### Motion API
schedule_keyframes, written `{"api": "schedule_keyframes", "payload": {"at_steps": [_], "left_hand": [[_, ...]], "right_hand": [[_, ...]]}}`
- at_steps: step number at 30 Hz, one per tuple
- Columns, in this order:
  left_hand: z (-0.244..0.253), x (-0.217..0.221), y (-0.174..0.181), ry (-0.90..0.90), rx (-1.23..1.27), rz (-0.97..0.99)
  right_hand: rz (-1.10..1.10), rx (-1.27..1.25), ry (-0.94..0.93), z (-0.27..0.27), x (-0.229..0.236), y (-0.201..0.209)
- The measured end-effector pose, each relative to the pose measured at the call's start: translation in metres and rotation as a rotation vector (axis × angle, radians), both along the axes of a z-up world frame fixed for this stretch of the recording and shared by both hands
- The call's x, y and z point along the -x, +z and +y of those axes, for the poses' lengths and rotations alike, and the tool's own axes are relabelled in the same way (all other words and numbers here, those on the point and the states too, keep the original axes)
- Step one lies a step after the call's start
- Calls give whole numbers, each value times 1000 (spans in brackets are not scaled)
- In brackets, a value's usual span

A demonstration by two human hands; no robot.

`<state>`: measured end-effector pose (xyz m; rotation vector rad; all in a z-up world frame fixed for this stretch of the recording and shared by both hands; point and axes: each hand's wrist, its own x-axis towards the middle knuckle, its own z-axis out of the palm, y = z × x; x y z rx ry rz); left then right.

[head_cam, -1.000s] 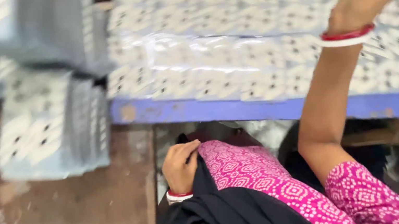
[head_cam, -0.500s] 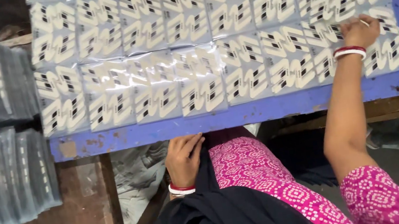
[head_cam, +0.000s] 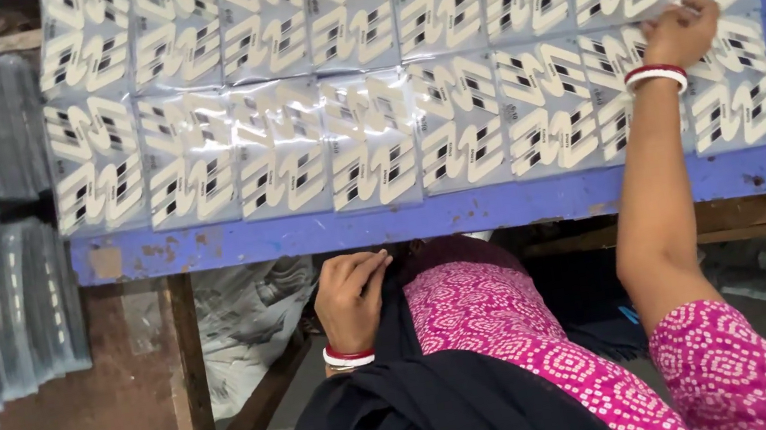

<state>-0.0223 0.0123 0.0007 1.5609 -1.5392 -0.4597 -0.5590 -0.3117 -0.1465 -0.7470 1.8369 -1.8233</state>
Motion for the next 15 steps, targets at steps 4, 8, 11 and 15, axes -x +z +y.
{"api": "schedule_keyframes", "payload": {"at_steps": [4, 8, 11, 15], "left_hand": [[8, -15, 8, 34, 10, 0], [21, -41, 12, 70, 4, 0], [40, -70, 9, 95, -14, 0], [70, -117, 5, 204, -34, -26]], "right_hand": [[432, 4, -84, 16, -17, 11], [738, 170, 56, 57, -111, 49], [633, 142, 296, 116, -252, 88], [722, 240, 772, 191, -408, 97]]}}
